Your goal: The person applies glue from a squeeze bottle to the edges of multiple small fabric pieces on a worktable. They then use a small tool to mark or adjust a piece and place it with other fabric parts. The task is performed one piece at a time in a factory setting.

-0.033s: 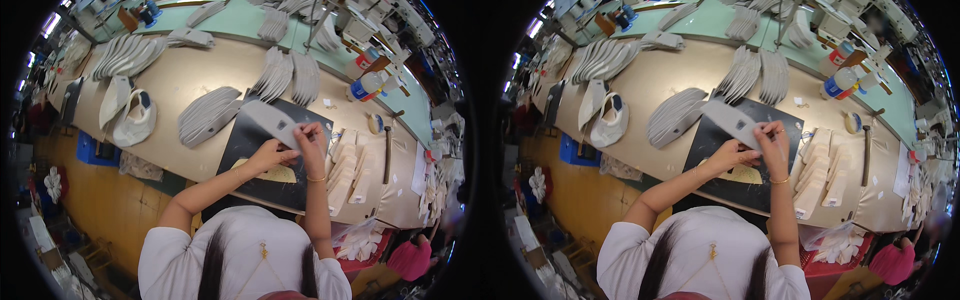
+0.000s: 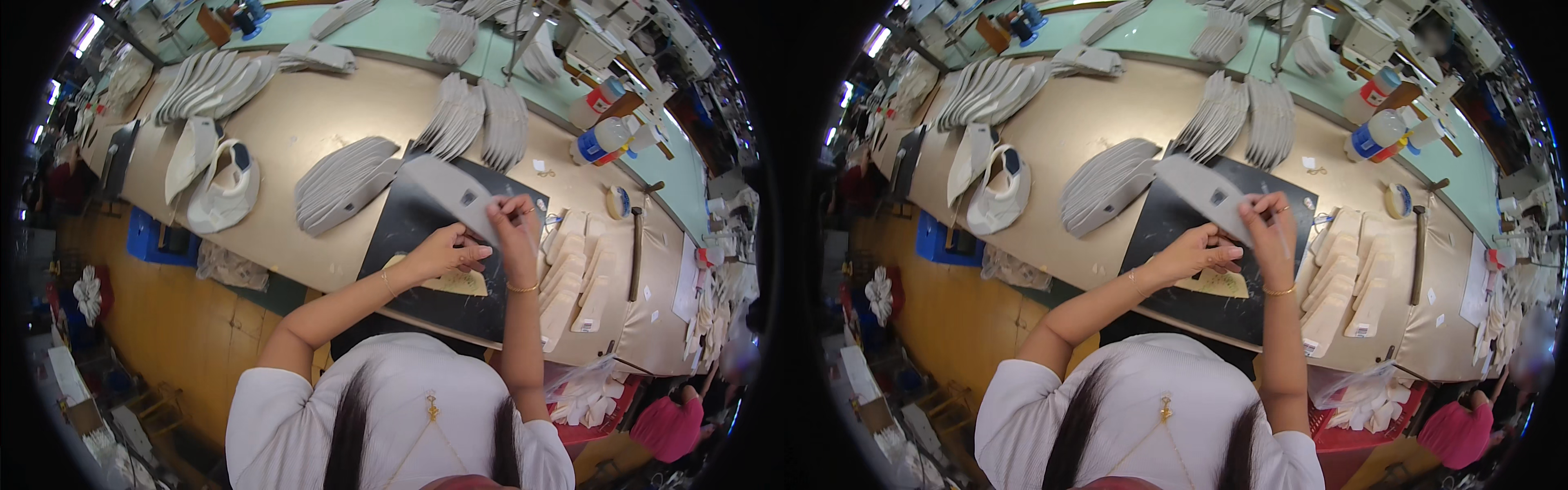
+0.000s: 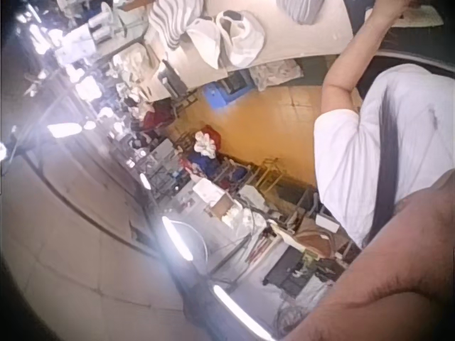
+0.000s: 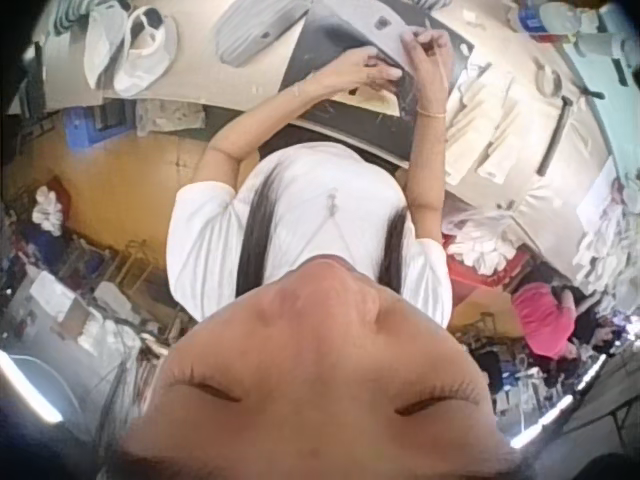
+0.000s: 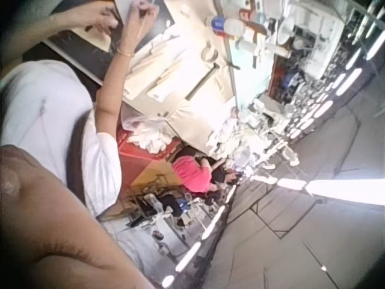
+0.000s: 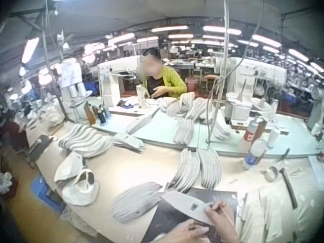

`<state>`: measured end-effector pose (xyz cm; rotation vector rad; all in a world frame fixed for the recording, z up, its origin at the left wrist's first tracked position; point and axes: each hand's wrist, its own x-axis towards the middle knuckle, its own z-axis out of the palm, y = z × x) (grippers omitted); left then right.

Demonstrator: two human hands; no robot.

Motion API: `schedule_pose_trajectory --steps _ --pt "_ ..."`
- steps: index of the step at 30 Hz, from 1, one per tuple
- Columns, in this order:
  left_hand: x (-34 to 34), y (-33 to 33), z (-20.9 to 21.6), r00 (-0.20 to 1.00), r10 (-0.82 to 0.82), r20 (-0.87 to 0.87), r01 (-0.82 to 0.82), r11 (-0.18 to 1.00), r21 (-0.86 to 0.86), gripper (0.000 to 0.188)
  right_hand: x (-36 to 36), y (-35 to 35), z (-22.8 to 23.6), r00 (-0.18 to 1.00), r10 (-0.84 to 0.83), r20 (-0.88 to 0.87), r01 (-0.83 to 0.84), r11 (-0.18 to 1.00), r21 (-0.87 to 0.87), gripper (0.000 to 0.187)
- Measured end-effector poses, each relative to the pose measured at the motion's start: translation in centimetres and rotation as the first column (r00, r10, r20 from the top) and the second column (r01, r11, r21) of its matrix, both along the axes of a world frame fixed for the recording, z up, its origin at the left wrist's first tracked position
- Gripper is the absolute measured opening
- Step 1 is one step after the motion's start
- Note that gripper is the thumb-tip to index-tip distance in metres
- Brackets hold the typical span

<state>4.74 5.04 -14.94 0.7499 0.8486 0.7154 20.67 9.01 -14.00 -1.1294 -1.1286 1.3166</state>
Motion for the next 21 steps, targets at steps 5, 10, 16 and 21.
schedule_pose_trajectory --steps 5,10,16,21 --pt "-7.2 -2.5 1.4 0.822 0.352 -0.449 -0.1 0.864 0.494 0.025 1.8 3.2 -0.3 0.759 -0.241 0.605 -0.006 0.926 0.377 0.024" --pt "-14.2 -4.5 -1.3 0.079 0.83 -0.553 0.04 0.551 0.833 0.025 1.1 -0.6 0.1 0.704 -0.127 0.699 -0.118 0.949 0.291 0.027" --pt "-16.4 -4.7 -3.3 0.036 0.827 -0.561 0.174 0.548 0.818 0.017 -0.7 -8.0 -0.3 0.4 -0.021 0.916 -0.308 0.938 0.156 0.041" --pt "-16.9 -4.7 -3.5 0.054 0.811 -0.582 0.252 0.553 0.794 0.016 -0.4 -9.4 -1.1 0.428 0.01 0.904 -0.211 0.973 0.089 0.037"
